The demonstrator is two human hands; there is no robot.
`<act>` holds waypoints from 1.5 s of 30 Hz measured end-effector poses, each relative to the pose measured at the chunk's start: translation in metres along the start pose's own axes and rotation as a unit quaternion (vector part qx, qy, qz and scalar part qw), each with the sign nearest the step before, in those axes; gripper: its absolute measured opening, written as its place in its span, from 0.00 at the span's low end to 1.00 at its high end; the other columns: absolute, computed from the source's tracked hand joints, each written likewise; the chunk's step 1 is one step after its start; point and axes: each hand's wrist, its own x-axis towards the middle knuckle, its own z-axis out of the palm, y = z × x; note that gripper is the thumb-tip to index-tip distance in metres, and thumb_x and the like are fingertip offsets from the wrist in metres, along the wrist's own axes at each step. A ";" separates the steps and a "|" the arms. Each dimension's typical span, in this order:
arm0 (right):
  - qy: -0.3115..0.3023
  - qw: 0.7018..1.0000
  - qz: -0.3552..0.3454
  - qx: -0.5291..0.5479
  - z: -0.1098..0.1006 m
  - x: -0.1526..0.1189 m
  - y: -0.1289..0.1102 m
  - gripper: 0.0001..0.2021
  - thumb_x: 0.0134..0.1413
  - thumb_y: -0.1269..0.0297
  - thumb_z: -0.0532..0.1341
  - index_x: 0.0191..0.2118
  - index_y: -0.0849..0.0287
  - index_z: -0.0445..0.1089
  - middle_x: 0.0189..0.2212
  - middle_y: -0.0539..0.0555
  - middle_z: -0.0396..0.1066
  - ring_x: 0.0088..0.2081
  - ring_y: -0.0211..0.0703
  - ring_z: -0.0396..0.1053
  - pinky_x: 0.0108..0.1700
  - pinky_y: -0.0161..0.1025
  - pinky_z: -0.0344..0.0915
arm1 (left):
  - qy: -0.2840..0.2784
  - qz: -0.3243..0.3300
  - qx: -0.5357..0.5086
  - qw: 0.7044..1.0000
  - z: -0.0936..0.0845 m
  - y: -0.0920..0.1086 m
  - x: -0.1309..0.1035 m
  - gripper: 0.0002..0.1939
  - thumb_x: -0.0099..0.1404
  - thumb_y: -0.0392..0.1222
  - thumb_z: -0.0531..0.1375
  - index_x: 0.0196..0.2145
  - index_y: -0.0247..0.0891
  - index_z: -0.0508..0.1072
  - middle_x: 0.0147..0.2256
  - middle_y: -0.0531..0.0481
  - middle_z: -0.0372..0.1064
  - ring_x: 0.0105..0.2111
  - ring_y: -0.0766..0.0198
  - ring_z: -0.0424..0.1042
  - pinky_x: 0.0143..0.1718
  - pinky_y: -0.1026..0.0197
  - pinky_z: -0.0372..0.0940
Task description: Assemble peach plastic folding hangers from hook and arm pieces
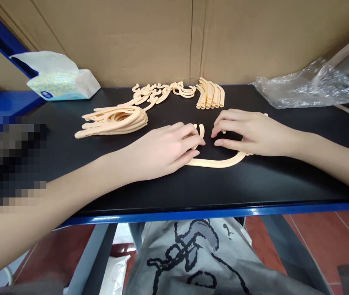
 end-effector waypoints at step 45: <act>0.000 1.000 -0.010 -0.021 0.001 -0.001 0.000 0.14 0.68 0.54 0.54 0.44 0.58 0.71 0.41 0.56 0.71 0.42 0.47 0.70 0.40 0.42 0.65 | -0.003 -0.002 0.003 1.000 -0.001 0.001 0.000 0.18 0.77 0.42 0.47 0.55 0.33 0.71 0.51 0.41 0.68 0.48 0.54 0.70 0.49 0.52 0.67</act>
